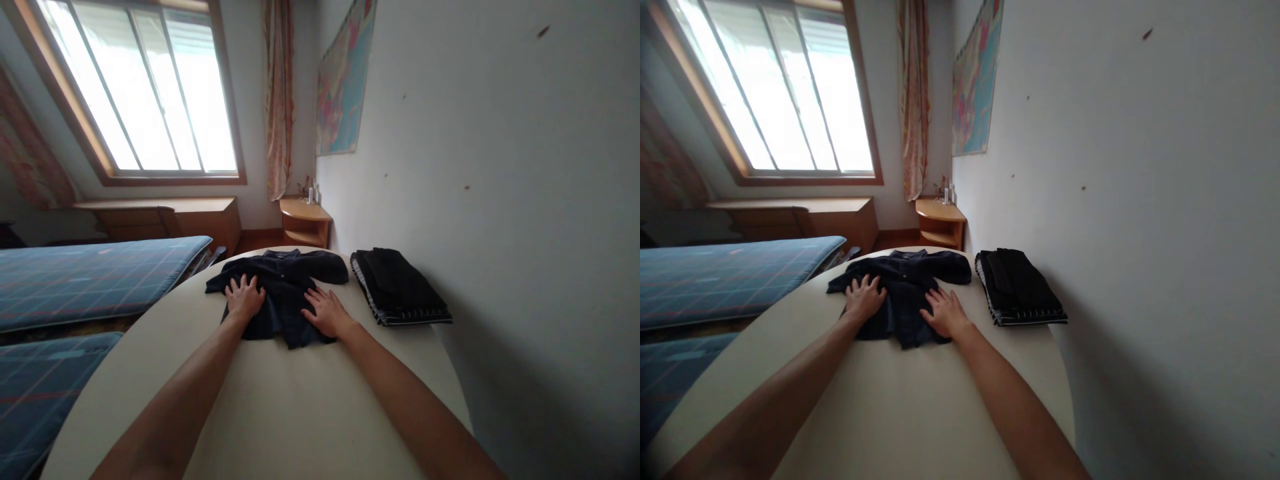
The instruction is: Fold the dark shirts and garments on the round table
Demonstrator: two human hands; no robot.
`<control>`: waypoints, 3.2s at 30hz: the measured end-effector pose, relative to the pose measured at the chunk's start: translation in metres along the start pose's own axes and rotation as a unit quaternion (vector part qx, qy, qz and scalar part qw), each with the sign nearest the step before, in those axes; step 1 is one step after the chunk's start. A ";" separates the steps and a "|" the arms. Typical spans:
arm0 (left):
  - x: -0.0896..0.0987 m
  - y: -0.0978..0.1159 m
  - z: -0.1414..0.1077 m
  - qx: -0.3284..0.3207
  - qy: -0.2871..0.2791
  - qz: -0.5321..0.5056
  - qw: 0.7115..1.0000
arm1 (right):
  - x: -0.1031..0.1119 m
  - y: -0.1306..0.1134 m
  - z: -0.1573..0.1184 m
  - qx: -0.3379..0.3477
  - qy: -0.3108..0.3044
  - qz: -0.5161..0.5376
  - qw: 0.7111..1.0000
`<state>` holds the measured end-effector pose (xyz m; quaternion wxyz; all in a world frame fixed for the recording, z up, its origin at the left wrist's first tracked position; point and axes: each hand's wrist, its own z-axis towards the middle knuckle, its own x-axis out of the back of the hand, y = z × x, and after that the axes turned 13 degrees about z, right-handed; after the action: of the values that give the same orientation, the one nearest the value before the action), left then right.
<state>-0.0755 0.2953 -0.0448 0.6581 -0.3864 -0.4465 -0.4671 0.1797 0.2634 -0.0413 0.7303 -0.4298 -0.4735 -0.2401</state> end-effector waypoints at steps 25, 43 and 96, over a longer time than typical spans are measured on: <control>0.067 -0.095 -0.108 0.065 0.074 -0.001 0.995 | 0.065 -0.040 -0.085 0.030 0.113 0.157 0.981; 0.089 -0.055 -0.131 -0.060 -0.155 0.104 0.981 | 0.049 -0.038 -0.083 -0.059 0.010 -0.023 0.998; 0.000 -0.013 0.053 -0.037 -0.170 0.024 0.984 | -0.007 0.024 0.100 -0.116 -0.032 0.000 0.993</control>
<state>-0.1000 0.3409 -0.0272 0.5684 -0.4950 -0.5249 -0.3954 0.1460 0.3614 -0.0391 0.6600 -0.5190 -0.4658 -0.2794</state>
